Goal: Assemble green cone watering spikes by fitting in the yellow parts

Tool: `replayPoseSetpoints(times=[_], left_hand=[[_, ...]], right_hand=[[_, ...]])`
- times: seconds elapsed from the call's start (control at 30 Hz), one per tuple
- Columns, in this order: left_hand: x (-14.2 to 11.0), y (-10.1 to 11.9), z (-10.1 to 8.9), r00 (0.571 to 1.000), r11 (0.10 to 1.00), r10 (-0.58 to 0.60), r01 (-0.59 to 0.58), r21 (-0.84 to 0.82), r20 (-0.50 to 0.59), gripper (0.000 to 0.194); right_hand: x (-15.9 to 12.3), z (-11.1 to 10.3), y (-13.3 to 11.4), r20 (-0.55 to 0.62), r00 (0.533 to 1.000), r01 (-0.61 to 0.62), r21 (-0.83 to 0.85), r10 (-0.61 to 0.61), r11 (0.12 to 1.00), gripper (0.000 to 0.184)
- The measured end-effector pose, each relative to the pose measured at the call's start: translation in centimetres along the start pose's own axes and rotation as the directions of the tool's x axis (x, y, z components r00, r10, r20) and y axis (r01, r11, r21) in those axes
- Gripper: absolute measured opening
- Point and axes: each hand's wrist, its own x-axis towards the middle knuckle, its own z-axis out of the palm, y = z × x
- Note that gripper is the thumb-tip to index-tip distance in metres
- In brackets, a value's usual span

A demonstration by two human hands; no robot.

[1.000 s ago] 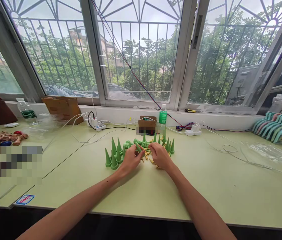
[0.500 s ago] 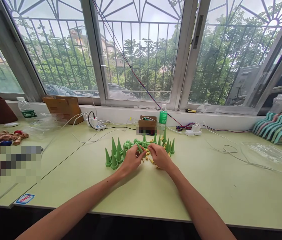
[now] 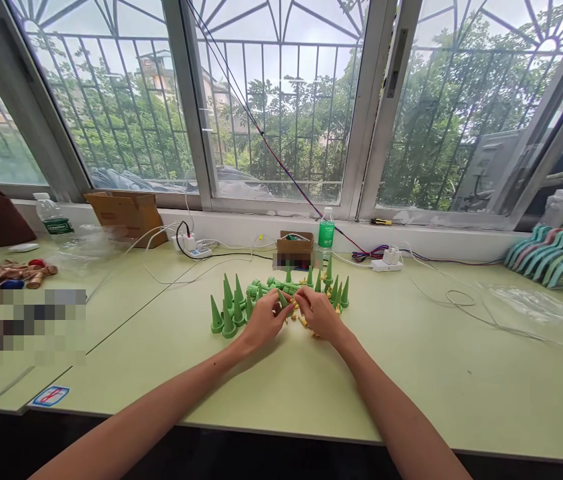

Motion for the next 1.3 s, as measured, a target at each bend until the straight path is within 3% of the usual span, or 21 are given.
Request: replayPoseSetpoints(times=[0.43, 1.0, 1.3], left_hand=[[-0.14, 0.40, 0.00, 0.999, 0.996, -0.027, 0.030, -0.081, 0.033, 0.018], [-0.06, 0.12, 0.21, 0.998, 0.983, -0.036, 0.028, -0.182, -0.042, 0.020], [-0.11, 0.08, 0.31, 0.999, 0.985, -0.030, 0.026, -0.172, -0.021, 0.019]], right_hand=[[0.02, 0.23, 0.19, 0.014, 1.000, -0.015, 0.021, 0.014, 1.000, 0.029], [0.07, 0.02, -0.02, -0.005, 1.000, 0.016, 0.000, -0.016, 1.000, 0.023], [0.03, 0.20, 0.15, 0.000, 1.000, -0.023, 0.004, 0.023, 1.000, 0.032]])
